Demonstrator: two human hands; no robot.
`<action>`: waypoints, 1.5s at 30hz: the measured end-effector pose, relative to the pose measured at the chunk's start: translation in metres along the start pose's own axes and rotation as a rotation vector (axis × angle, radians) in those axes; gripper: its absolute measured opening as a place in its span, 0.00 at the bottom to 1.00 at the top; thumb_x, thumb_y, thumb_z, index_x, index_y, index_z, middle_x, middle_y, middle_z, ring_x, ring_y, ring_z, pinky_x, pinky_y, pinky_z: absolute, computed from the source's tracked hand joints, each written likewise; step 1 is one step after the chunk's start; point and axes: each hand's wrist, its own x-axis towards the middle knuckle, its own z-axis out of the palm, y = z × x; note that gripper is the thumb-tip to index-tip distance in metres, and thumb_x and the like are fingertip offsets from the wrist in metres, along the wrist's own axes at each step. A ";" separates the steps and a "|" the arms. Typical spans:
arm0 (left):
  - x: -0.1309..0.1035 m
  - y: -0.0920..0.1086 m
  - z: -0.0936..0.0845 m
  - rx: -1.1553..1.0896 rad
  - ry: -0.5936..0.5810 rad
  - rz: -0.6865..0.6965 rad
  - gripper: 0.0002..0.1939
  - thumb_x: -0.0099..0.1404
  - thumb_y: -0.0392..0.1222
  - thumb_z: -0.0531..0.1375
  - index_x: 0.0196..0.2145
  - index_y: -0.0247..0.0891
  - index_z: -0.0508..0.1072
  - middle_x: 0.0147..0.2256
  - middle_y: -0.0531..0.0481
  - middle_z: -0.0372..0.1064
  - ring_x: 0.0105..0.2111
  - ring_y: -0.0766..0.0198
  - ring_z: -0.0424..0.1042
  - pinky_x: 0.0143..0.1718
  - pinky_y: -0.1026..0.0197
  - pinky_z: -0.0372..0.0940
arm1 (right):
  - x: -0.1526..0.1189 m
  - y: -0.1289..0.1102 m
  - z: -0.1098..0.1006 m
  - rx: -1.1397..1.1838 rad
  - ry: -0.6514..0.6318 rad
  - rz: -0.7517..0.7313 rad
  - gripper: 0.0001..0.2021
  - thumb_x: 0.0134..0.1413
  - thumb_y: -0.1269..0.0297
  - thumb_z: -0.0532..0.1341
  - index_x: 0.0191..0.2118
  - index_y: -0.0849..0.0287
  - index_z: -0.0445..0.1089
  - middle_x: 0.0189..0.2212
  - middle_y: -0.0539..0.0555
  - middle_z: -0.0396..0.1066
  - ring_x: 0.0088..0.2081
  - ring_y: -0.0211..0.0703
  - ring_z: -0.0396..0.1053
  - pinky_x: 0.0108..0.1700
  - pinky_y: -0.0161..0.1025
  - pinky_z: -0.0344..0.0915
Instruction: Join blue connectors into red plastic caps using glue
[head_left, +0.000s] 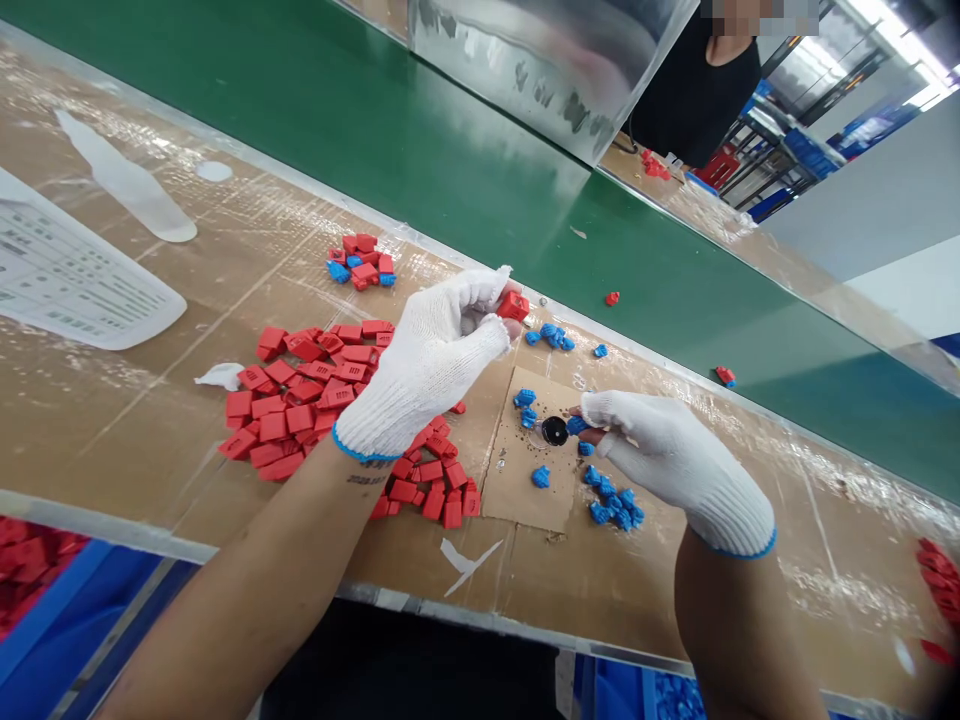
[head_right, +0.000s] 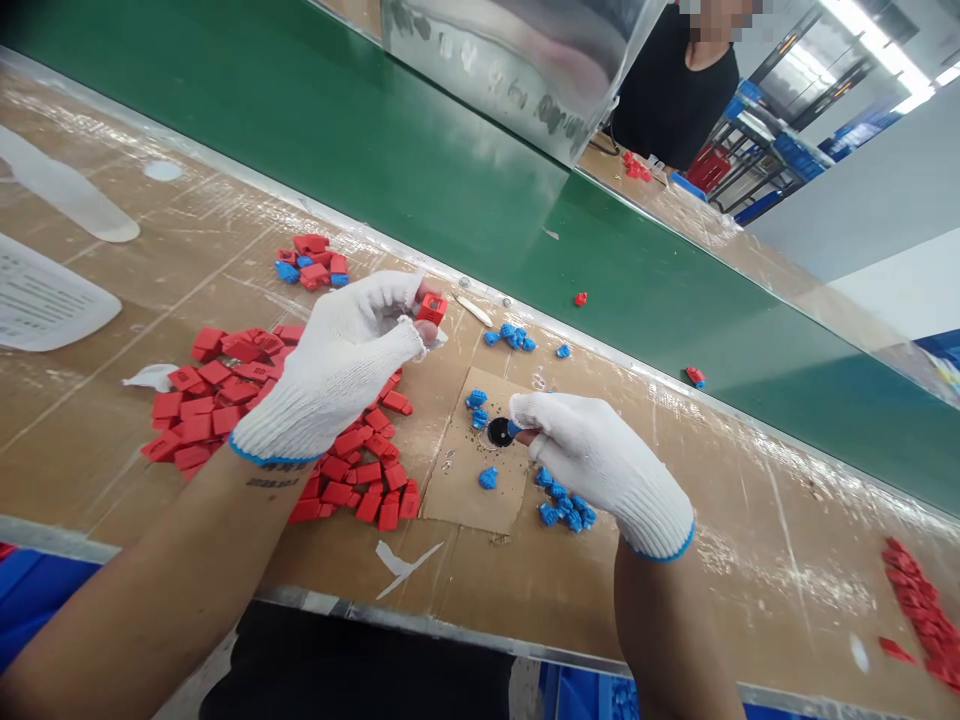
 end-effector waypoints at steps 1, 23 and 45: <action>-0.001 0.001 0.001 -0.020 -0.012 -0.006 0.05 0.64 0.33 0.65 0.39 0.38 0.78 0.35 0.51 0.76 0.35 0.64 0.74 0.42 0.58 0.75 | -0.002 0.000 -0.003 0.030 0.060 0.036 0.09 0.64 0.75 0.62 0.42 0.52 0.72 0.34 0.49 0.80 0.33 0.42 0.78 0.35 0.38 0.71; -0.038 0.008 0.043 -0.165 -0.290 -0.081 0.06 0.62 0.31 0.70 0.35 0.37 0.78 0.36 0.51 0.77 0.35 0.66 0.76 0.38 0.64 0.72 | 0.010 -0.034 0.018 0.505 0.644 0.107 0.11 0.59 0.71 0.70 0.38 0.51 0.68 0.39 0.48 0.81 0.38 0.42 0.80 0.41 0.40 0.76; -0.058 0.012 0.043 0.041 -0.458 -0.131 0.30 0.81 0.62 0.43 0.28 0.40 0.63 0.24 0.55 0.55 0.23 0.67 0.54 0.25 0.62 0.54 | 0.018 -0.061 0.020 0.317 0.547 -0.295 0.13 0.71 0.55 0.63 0.34 0.52 0.65 0.30 0.50 0.72 0.33 0.43 0.72 0.38 0.42 0.72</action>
